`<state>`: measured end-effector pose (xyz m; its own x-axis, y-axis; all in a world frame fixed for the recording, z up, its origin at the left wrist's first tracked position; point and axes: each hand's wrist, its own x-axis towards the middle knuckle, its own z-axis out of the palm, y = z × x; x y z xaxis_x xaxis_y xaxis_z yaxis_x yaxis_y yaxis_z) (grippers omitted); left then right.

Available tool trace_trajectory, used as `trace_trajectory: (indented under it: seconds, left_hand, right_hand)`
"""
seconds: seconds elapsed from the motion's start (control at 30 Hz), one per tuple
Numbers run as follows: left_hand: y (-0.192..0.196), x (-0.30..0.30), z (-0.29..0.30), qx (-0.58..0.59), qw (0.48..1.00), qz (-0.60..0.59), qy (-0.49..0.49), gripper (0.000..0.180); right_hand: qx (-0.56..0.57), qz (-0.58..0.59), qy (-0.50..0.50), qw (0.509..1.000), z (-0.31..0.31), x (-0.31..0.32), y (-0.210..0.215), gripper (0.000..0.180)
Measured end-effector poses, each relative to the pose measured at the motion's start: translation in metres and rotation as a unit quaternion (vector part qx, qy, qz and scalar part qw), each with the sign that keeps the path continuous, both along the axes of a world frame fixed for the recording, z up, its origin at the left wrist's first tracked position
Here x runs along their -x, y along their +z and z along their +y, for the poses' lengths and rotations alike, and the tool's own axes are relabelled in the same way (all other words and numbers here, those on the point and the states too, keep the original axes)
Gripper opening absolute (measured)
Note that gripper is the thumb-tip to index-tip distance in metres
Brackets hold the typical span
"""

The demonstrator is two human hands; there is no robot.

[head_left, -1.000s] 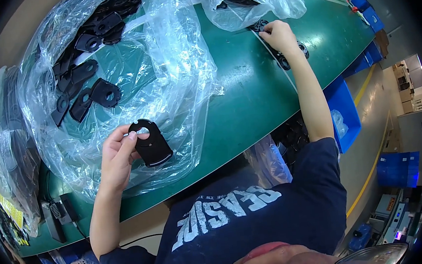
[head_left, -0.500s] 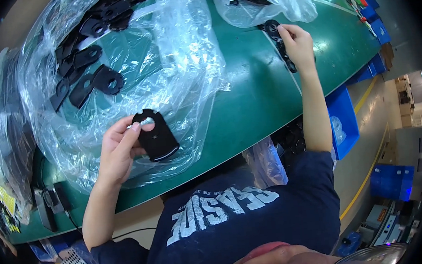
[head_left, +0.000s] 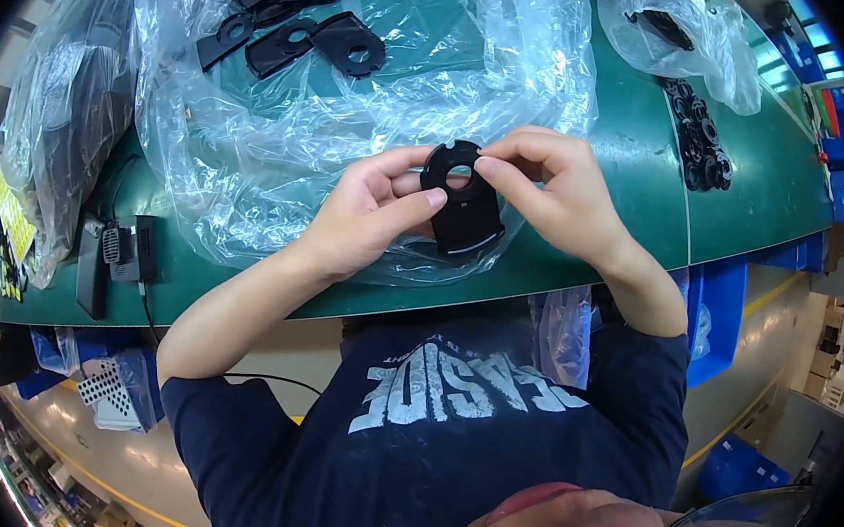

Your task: The person assembles small black plastic components for light fixtures by hand at a factory workbench.

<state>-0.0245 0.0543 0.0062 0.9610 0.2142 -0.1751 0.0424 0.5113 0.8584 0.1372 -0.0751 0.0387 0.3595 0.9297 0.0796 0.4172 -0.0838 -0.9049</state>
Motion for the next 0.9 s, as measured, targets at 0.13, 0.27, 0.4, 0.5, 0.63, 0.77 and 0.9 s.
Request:
trace_trajectory:
  seconds: [0.13,0.27,0.4,0.5,0.63,0.77,0.9]
  left_hand:
    - [0.002,0.001,-0.002,-0.033,0.999,0.012,0.009,0.035]
    - [0.001,0.000,0.000,-0.052,0.998,0.018,0.007,0.033]
    - [0.004,-0.004,-0.002,-0.052,0.999,0.006,0.007,0.032]
    - [0.006,-0.005,-0.003,-0.058,0.998,-0.020,-0.021,0.032]
    - [0.005,0.001,-0.003,-0.103,0.994,0.027,-0.009,0.029]
    - [0.002,0.004,0.000,-0.067,0.997,0.048,0.009,0.028]
    - [0.000,-0.001,0.004,-0.064,0.995,0.069,0.024,0.030]
  right_hand:
    - [-0.034,0.014,-0.026,0.999,0.000,0.002,-0.016,0.014]
    - [-0.002,0.084,-0.033,0.996,0.003,0.002,-0.017,0.020]
    - [0.040,0.219,-0.018,0.975,-0.002,-0.002,-0.010,0.020]
    - [0.020,0.207,-0.008,0.978,-0.005,0.000,-0.008,0.019]
    - [0.060,0.124,0.058,0.989,-0.004,-0.012,-0.004,0.016]
    - [-0.040,-0.048,-0.072,0.995,-0.005,-0.078,0.002,0.015]
    - [0.004,-0.352,-0.287,0.891,-0.007,-0.213,-0.010,0.019]
